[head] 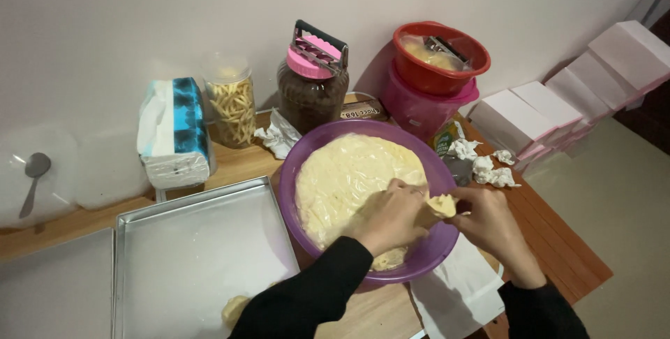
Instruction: Shaping small portions of dough into balls and arranging them on baking sheets
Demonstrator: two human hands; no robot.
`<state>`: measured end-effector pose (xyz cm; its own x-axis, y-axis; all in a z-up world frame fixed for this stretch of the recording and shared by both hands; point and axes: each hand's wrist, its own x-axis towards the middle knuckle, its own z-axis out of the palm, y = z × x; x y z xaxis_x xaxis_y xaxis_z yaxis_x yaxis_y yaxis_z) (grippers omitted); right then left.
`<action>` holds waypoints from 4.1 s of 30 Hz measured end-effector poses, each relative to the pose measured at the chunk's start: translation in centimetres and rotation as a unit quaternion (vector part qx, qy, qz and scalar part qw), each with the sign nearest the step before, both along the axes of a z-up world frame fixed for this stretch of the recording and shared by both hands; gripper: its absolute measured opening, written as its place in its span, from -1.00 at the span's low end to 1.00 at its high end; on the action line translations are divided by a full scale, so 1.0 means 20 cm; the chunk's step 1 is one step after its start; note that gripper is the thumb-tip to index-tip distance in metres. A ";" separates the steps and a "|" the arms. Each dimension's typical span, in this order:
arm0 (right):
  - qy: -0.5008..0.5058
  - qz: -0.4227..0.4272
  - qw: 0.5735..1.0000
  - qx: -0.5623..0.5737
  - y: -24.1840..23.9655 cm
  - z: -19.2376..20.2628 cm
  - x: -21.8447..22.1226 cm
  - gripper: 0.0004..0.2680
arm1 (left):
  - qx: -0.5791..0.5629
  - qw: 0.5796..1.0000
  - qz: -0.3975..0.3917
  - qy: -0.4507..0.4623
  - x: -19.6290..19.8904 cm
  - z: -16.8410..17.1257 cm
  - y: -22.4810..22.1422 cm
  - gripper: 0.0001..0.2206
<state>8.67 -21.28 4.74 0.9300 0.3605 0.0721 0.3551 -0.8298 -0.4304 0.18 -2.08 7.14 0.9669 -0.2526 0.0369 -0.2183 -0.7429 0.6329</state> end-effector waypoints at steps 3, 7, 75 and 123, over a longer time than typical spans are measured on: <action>0.003 -0.005 1.000 0.008 -0.03 0.06 0.01 -0.75 | -0.019 1.000 0.003 -0.021 0.03 -0.09 -0.04 -0.55; -0.010 -0.028 1.000 0.004 -0.08 0.05 0.04 -0.67 | -0.005 0.997 0.025 -0.077 0.04 -0.11 -0.05 -0.49; -0.085 0.000 0.995 -0.058 0.13 -0.28 0.18 -0.78 | 0.029 0.997 0.020 -0.073 -0.08 0.25 0.02 -0.48; -0.001 0.246 0.957 0.154 0.45 0.29 -0.57 -0.27 | -0.837 0.531 0.064 0.111 -0.41 0.08 0.23 -0.43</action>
<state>-2.73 -12.30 10.47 0.6532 0.7158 0.2468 0.6707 -0.3958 -0.6273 -8.07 2.55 8.74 0.9997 0.0220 -0.0122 -0.0147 0.9031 0.4291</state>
